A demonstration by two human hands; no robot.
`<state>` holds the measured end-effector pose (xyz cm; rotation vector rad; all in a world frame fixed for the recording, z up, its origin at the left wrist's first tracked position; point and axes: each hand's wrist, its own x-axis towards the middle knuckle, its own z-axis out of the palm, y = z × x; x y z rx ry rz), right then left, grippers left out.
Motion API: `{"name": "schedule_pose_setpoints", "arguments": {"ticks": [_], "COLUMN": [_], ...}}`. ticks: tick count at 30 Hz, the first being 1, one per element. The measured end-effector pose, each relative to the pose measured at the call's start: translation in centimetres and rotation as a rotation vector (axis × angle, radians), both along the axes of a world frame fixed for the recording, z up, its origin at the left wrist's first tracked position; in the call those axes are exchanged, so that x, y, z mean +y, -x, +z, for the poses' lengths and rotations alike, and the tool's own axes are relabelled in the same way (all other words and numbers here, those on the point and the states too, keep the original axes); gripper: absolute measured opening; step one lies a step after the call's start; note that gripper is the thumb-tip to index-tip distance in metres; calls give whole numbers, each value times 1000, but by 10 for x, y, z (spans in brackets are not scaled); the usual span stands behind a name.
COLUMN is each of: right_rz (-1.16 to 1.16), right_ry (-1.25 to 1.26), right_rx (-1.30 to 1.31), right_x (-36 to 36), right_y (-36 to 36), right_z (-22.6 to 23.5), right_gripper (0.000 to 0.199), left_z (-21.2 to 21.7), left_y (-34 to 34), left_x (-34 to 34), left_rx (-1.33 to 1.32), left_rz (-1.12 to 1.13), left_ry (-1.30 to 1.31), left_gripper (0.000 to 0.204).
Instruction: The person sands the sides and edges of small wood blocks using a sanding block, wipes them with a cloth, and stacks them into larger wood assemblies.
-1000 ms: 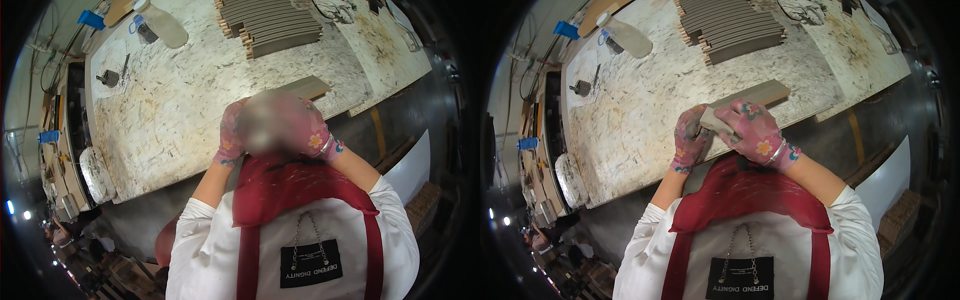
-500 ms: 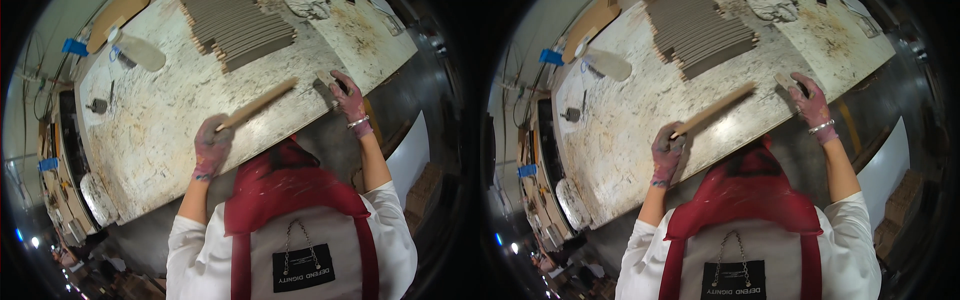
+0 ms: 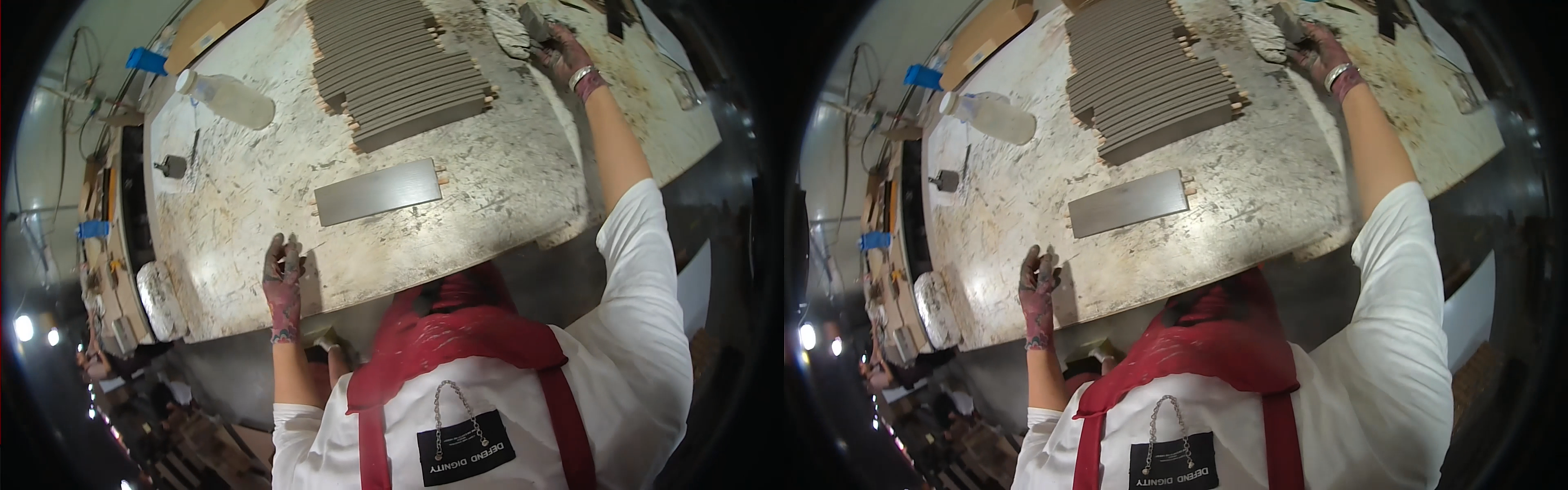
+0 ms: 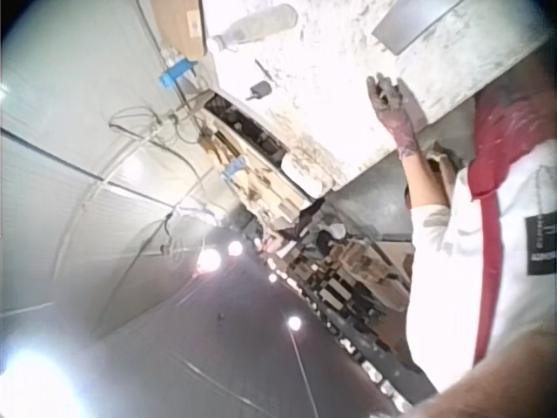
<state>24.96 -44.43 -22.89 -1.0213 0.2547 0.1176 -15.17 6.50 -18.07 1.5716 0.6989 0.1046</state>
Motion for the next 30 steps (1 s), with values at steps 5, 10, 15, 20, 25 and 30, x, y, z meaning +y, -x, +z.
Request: {"name": "schedule_pose_setpoints", "arguments": {"ticks": [5, 10, 15, 20, 25, 30], "right_rz": [-10, 596, 554, 650, 740, 530], "right_ry": [-209, -498, -312, -300, -420, -722], "right_rx": [147, -137, -190, -12, -90, 53], "right_x": [-19, -107, -108, -4, 64, 113], "right_y": [-38, 8, 152, 257, 295, 292], "right_z": [-47, -29, 75, 98, 116, 104], "right_gripper": [38, 40, 45, 58, 76, 69], "left_z": [6, 7, 18, -68, 13, 67], "left_y": [10, -40, -112, -155, -112, -75], "left_x": [-44, -98, -185, -259, -187, -49], "left_rx": [14, -159, -434, -794, -473, -246], "left_rz": [9, -216, -608, -922, -839, -536], "left_ry": [-40, -171, 64, 1207, 986, 333], "left_gripper": [44, 34, 58, 56, 58, 55]}}
